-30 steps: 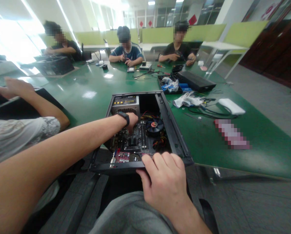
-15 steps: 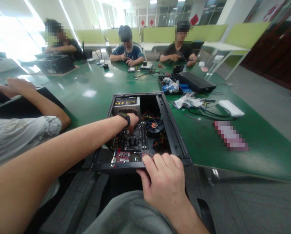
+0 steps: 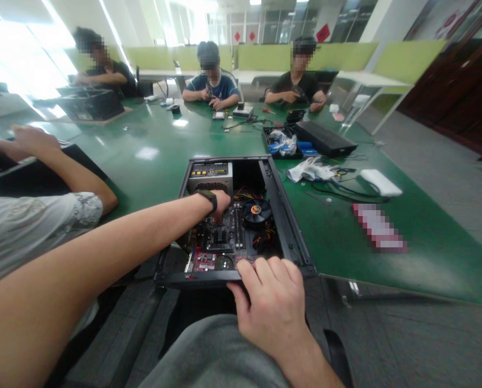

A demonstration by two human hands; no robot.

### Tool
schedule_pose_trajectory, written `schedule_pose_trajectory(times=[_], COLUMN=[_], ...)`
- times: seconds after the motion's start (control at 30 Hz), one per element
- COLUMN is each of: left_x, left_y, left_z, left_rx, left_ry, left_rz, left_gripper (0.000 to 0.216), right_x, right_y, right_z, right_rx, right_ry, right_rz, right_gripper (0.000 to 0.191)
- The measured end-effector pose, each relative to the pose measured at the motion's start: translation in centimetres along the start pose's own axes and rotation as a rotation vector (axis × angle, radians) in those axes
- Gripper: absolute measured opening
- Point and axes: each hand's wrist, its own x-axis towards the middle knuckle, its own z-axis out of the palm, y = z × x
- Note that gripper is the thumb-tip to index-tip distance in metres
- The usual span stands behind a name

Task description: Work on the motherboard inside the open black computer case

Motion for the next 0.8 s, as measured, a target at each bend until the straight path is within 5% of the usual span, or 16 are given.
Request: schedule_pose_trajectory(times=[0.8], left_x=[-0.05], left_y=[0.18], left_z=[-0.15], left_rx=[0.025], left_ry=[-0.014], left_rz=[-0.014], left_gripper=[0.066], right_x=[0.04], right_y=[-0.08], right_z=[0.10], right_rx=[-0.004], right_ry=[0.005], right_rz=[0.003], right_gripper=[0.023])
